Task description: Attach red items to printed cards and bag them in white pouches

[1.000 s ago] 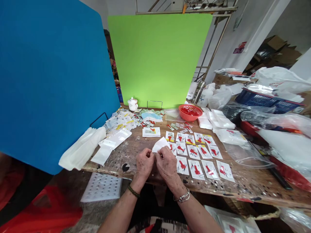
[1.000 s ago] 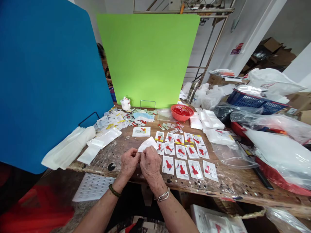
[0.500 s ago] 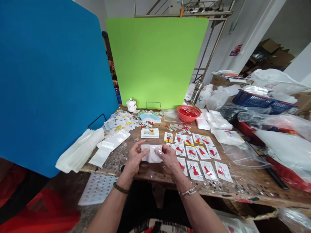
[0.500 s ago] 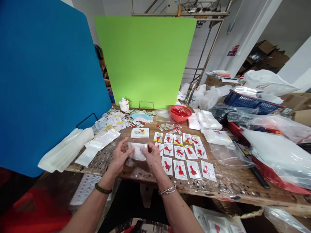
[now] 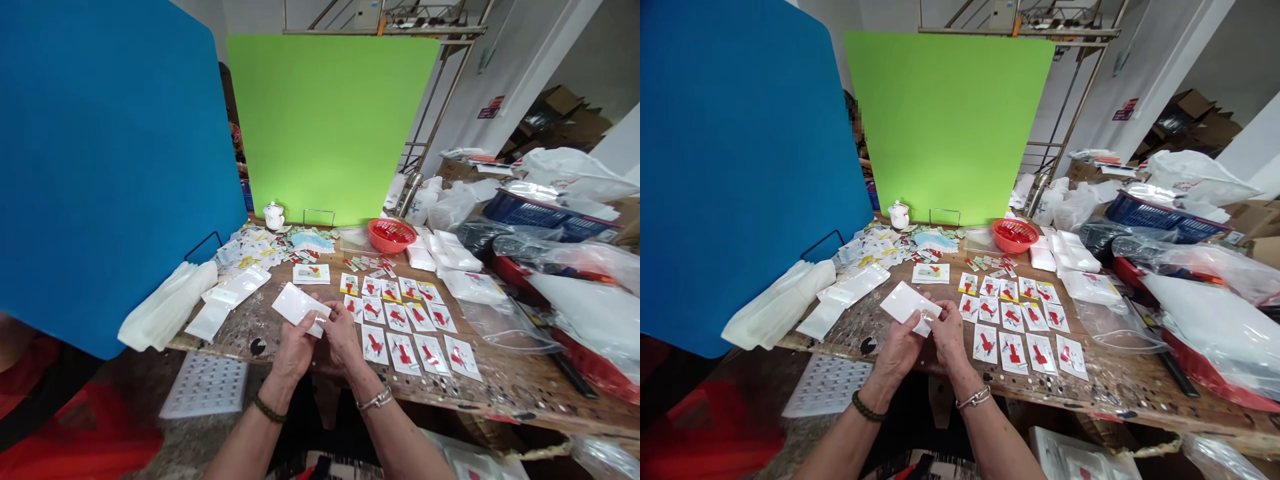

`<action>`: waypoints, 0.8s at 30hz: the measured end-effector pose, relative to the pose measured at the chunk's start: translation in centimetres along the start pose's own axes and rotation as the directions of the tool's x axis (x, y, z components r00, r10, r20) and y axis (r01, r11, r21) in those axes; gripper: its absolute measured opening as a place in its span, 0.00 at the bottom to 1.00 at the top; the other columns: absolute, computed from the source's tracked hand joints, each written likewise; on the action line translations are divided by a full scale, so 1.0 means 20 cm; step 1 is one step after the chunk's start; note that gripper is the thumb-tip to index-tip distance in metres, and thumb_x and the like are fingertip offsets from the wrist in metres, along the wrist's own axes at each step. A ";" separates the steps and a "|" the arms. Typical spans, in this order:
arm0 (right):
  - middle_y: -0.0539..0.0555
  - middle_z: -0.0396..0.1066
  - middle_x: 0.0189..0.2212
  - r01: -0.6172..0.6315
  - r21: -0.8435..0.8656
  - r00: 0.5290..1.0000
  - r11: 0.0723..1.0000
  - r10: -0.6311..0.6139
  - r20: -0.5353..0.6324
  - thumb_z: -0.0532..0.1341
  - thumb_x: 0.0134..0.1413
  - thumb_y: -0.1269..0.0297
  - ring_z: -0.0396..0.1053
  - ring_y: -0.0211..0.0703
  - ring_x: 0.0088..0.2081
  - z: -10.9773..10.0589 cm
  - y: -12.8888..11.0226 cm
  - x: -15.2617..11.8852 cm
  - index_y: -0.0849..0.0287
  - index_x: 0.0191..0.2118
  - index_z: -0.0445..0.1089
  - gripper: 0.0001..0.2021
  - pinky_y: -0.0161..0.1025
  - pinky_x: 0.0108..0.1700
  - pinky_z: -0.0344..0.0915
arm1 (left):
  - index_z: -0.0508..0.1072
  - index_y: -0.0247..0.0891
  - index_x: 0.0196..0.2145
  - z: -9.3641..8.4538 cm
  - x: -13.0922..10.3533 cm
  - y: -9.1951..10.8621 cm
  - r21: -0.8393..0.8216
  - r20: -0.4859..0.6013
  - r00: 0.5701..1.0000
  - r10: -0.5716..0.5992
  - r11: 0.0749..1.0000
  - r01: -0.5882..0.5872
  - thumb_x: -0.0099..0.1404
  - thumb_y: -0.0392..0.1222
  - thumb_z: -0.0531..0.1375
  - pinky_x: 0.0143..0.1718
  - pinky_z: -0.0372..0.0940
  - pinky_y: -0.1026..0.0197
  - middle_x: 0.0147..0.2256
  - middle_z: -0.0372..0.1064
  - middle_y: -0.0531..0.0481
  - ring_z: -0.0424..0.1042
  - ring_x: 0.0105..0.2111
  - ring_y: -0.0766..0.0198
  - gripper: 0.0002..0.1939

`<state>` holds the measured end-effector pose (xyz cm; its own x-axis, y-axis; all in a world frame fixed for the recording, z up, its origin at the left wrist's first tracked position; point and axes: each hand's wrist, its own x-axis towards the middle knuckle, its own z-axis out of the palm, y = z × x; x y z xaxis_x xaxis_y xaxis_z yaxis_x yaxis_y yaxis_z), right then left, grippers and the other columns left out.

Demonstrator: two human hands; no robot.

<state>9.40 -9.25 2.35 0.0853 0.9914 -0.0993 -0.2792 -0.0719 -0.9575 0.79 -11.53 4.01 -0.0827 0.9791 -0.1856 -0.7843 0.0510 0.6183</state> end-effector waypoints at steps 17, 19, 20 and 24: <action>0.53 0.73 0.34 0.187 -0.906 0.978 0.379 -0.155 0.137 0.60 0.45 0.72 0.69 0.41 0.35 -0.37 -0.21 0.37 0.59 0.35 0.72 0.08 0.37 0.37 0.63 | 0.68 0.34 0.29 0.02 0.13 -0.03 -0.135 -0.274 0.941 -0.197 0.977 0.165 0.65 0.37 0.57 0.26 0.71 0.60 0.21 0.68 0.53 0.68 0.17 0.68 0.07; 0.55 0.73 0.38 0.124 -0.968 0.990 0.218 -0.100 0.104 0.58 0.47 0.74 0.70 0.41 0.39 -0.41 -0.27 0.50 0.60 0.39 0.72 0.11 0.35 0.40 0.62 | 0.68 0.33 0.31 0.05 0.14 -0.04 -0.095 -0.258 0.941 -0.220 0.975 0.202 0.64 0.37 0.58 0.26 0.71 0.60 0.23 0.71 0.50 0.70 0.18 0.66 0.05; 0.55 0.74 0.38 0.104 -0.980 0.993 0.172 -0.072 0.093 0.59 0.47 0.75 0.70 0.41 0.41 -0.42 -0.30 0.55 0.60 0.40 0.72 0.13 0.34 0.40 0.61 | 0.68 0.33 0.32 0.07 0.15 -0.05 -0.070 -0.246 0.941 -0.234 0.972 0.223 0.64 0.37 0.58 0.26 0.71 0.59 0.25 0.72 0.48 0.71 0.19 0.65 0.05; 0.56 0.74 0.37 0.048 -0.994 0.999 0.100 0.013 0.050 0.62 0.42 0.75 0.71 0.44 0.40 -0.41 -0.35 0.69 0.61 0.41 0.72 0.16 0.33 0.36 0.61 | 0.68 0.34 0.36 0.15 0.24 -0.09 0.011 -0.169 0.940 -0.296 0.953 0.302 0.62 0.38 0.60 0.25 0.70 0.60 0.30 0.75 0.44 0.73 0.21 0.63 0.06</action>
<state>20.41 4.09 5.39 0.0336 0.9946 -0.0985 0.9269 -0.0679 -0.3691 3.74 -6.41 4.34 0.0500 0.8723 -0.4864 -0.7657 0.3462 0.5421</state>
